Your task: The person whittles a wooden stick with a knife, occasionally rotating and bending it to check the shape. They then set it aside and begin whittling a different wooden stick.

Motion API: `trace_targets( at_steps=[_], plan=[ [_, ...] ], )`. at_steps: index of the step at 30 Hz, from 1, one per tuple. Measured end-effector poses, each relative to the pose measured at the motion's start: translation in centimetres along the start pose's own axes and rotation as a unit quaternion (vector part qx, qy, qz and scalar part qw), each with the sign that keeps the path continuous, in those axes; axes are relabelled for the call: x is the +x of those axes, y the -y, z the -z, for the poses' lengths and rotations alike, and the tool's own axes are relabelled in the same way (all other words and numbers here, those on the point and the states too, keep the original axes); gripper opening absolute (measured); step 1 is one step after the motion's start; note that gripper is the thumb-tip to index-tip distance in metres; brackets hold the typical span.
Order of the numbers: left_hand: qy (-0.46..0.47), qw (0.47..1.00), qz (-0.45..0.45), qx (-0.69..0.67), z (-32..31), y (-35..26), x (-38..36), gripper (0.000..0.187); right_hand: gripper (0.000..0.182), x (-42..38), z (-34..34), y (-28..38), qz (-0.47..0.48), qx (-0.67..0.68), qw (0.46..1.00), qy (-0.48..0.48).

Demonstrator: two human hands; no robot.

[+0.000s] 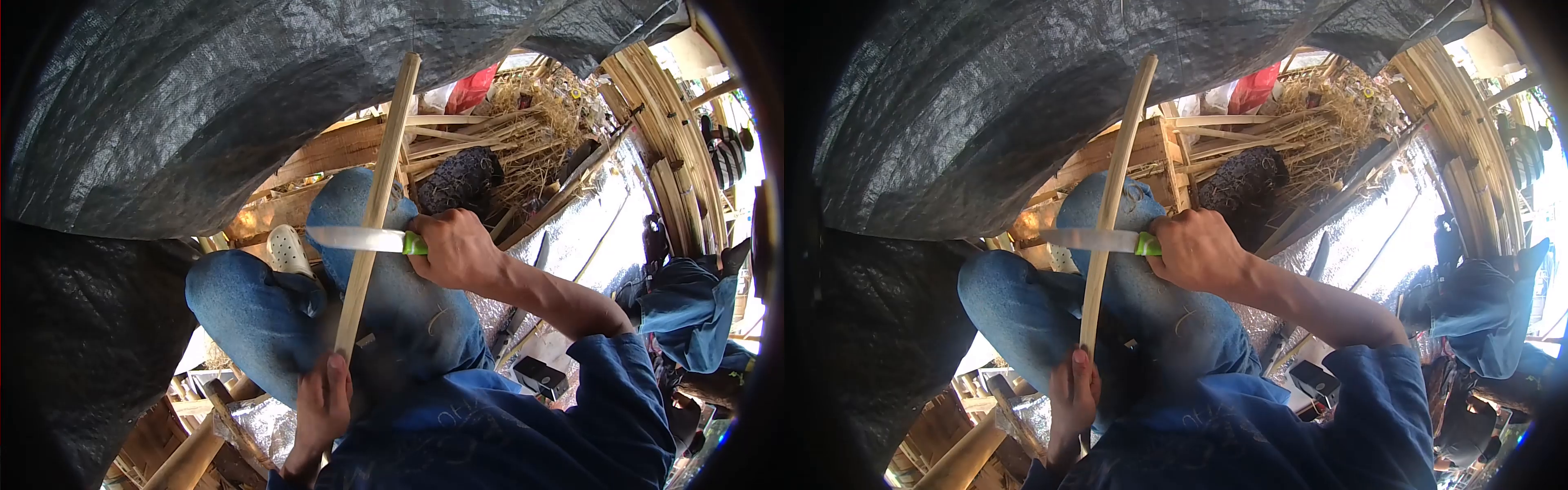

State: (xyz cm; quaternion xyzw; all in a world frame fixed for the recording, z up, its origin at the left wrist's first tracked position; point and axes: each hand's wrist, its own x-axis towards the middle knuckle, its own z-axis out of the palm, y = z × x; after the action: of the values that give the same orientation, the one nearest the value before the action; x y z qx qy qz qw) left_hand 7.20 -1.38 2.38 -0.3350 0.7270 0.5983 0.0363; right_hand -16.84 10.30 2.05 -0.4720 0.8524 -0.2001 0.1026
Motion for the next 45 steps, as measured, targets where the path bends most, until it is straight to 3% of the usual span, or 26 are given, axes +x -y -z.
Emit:
trace_targets(
  at_steps=[8, 10, 11, 13, 14, 16, 19, 23, 26, 27, 32, 35, 38, 39, 40, 43, 44, 45],
  plan=[
    [-0.001, 0.999, 0.046, 0.026, -0.2, 0.1, -4.0, 0.034, 0.016, 0.3, -0.1, -1.2, 0.049, -0.059, 0.997, 0.017],
    [-0.044, 0.997, -0.043, 0.051, -0.7, 1.0, -4.8, 0.031, 0.017, 0.2, -0.1, -1.1, 0.056, -0.057, 0.997, 0.009],
    [-0.046, 0.997, -0.043, 0.051, -0.8, 0.9, -5.1, 0.031, 0.017, 0.3, -0.1, -1.3, 0.057, -0.057, 0.997, 0.008],
    [-0.017, 0.994, 0.091, 0.051, -0.7, 0.3, -5.8, 0.03, 0.018, 0.1, -0.2, -1.4, 0.046, -0.072, 0.996, 0.016],
    [-0.018, 0.994, 0.091, 0.051, -1.1, 0.0, -6.0, 0.03, 0.018, 0.1, -0.3, -1.5, 0.047, -0.071, 0.996, 0.015],
    [-0.065, 0.989, 0.125, 0.044, -2.1, -0.7, -6.3, 0.053, 0.017, 0.0, -0.7, -1.7, 0.06, -0.057, 0.997, -0.004],
    [-0.06, 0.987, 0.149, 0.006, -2.3, 0.3, -7.5, 0.04, 0.015, 0.2, -0.7, -1.7, 0.011, -0.084, 0.996, 0.0],
    [-0.125, 0.984, 0.104, 0.072, -4.0, 1.2, -9.8, 0.043, 0.013, -0.2, -0.2, -2.1, -0.015, -0.069, 0.997, -0.009],
    [-0.155, 0.935, 0.275, -0.16, -4.3, 2.2, -11.3, 0.042, 0.012, -0.1, -0.3, -1.9, -0.027, -0.09, 0.996, 0.008],
    [-0.146, 0.931, 0.288, -0.172, -4.1, 2.5, -11.5, 0.042, 0.016, -0.1, -0.3, -1.7, -0.034, -0.088, 0.996, 0.003],
    [-0.102, 0.948, 0.278, -0.117, -2.7, 3.9, -14.0, 0.042, 0.021, -0.1, -0.5, -1.7, -0.024, -0.101, 0.994, -0.016],
    [-0.085, 0.951, 0.283, -0.096, -2.3, 4.7, -15.8, 0.041, 0.021, 0.5, -0.5, -2.4, -0.14, -0.073, 0.987, -0.017],
    [-0.071, 0.954, 0.281, -0.082, -1.4, 5.3, -17.0, 0.041, 0.022, 0.3, 0.7, -3.2, -0.139, -0.034, 0.99, -0.009],
    [-0.065, 0.955, 0.279, -0.077, -1.2, 5.4, -17.1, 0.041, 0.024, -0.3, -0.4, -3.7, -0.101, -0.059, 0.989, -0.092],
    [-0.058, 0.958, 0.272, -0.072, -1.0, 5.6, -16.8, 0.041, 0.024, -0.5, -0.7, -3.7, -0.098, -0.064, 0.988, -0.098],
    [-0.033, 0.963, 0.261, -0.064, -0.3, 6.5, -14.9, 0.041, 0.028, -1.1, -0.7, -2.7, -0.18, 0.013, 0.979, -0.095],
    [-0.022, 0.963, 0.261, -0.066, 0.1, 6.9, -13.7, 0.041, 0.028, -1.2, -0.9, -2.3, -0.18, 0.011, 0.979, -0.099],
    [-0.004, 0.96, 0.203, -0.19, 0.6, 7.0, -12.7, 0.039, 0.024, -1.3, -1.1, -1.9, -0.175, 0.036, 0.976, -0.122]
  ],
)
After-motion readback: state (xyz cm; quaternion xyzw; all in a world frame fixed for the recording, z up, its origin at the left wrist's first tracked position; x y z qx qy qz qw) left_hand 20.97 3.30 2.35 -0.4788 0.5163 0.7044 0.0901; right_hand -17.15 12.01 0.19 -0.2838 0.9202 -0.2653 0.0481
